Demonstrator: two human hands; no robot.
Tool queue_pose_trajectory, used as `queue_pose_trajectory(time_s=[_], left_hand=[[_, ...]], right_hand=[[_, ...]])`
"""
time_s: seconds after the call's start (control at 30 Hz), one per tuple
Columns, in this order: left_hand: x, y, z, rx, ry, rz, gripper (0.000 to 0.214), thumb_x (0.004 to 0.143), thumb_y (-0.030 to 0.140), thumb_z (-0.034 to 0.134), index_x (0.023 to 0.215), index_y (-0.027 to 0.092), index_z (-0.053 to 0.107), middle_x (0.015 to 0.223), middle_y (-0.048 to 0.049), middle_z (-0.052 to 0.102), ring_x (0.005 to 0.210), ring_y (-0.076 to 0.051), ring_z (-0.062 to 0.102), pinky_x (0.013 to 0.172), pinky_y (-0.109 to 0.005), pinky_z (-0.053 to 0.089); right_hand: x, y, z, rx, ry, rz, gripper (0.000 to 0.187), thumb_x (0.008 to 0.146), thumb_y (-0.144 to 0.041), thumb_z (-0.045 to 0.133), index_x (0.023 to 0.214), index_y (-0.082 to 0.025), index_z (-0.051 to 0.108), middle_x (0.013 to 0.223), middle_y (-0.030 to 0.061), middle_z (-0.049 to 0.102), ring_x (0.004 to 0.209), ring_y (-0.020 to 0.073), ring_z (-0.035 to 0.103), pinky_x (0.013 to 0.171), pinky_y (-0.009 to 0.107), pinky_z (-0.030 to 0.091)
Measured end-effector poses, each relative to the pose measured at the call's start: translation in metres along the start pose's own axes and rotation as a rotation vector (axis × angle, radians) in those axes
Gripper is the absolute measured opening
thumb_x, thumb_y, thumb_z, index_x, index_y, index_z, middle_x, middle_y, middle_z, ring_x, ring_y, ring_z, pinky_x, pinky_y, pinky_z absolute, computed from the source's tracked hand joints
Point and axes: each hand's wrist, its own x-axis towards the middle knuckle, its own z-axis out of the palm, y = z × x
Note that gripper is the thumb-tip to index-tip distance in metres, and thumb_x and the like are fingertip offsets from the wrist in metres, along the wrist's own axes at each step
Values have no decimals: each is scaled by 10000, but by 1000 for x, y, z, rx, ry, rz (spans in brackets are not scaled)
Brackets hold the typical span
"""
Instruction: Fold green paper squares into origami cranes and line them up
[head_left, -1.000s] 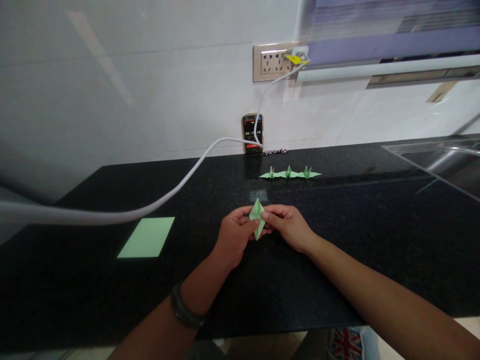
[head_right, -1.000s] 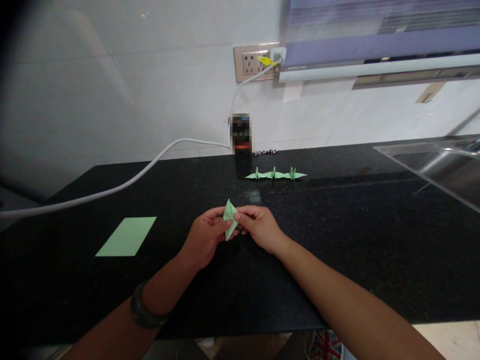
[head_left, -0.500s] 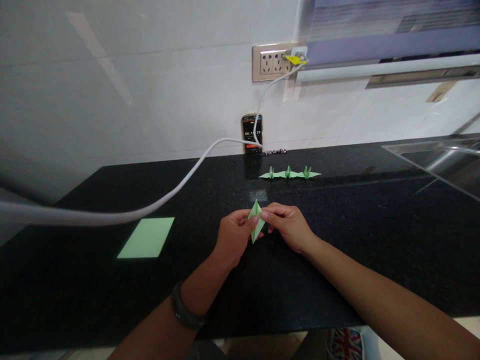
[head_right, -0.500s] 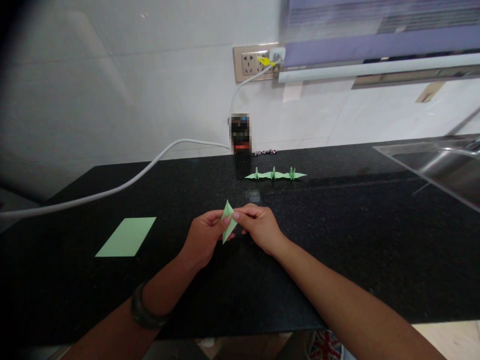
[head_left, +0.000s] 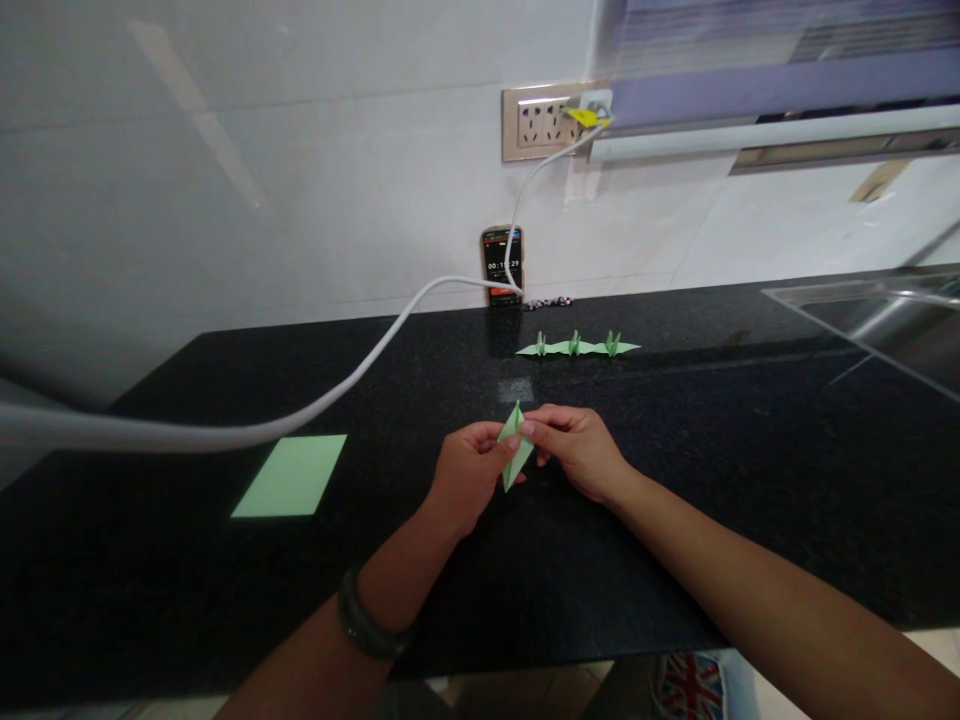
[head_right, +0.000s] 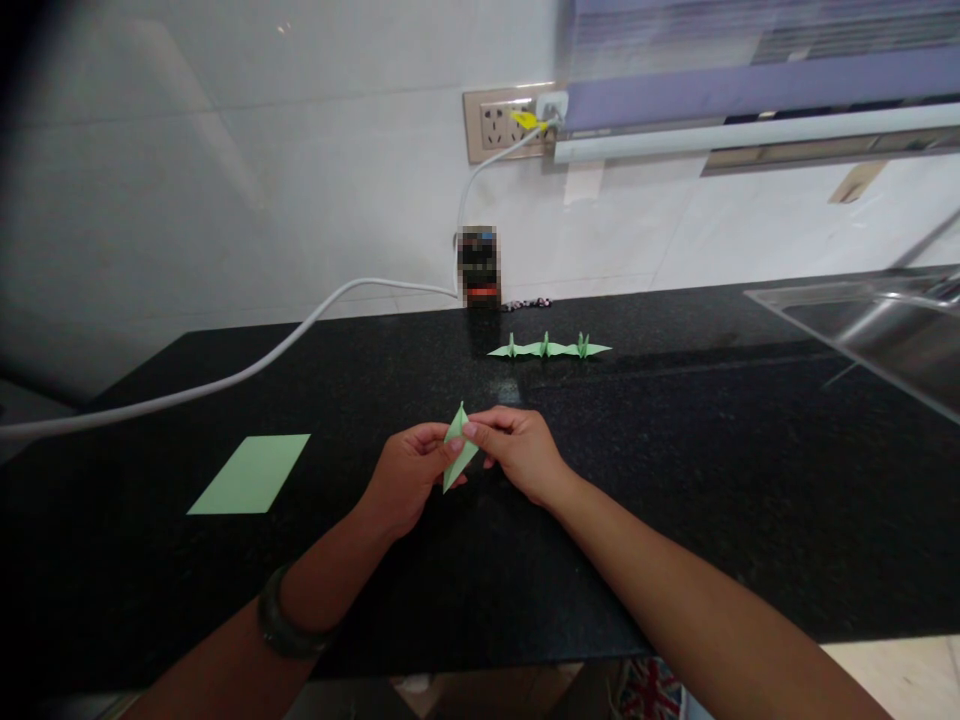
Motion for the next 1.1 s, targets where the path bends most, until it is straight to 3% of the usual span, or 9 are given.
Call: queue_pose_trajectory(time_s=[0.73,1.1], left_hand=[[1,0,-1,106,-44,2,228,680,345,600,757,131,590,570,-2,592,432,-90,501,414,-203,392],[-2,2,0,137,-110,-14,198,687,313,591,740,121,592,589,-2,583,435,-75,492,416,-193,401]], right_hand=[[-1,-3,-1,-5,-2,5,196,668,-346,639,702,-154,661,581,-16,558,432,50,437,405,195,338],[3,2,-5,140,-42,111,214,619,-312,693,754,-147,674,608,3,607,427,45,445,392,181,350]])
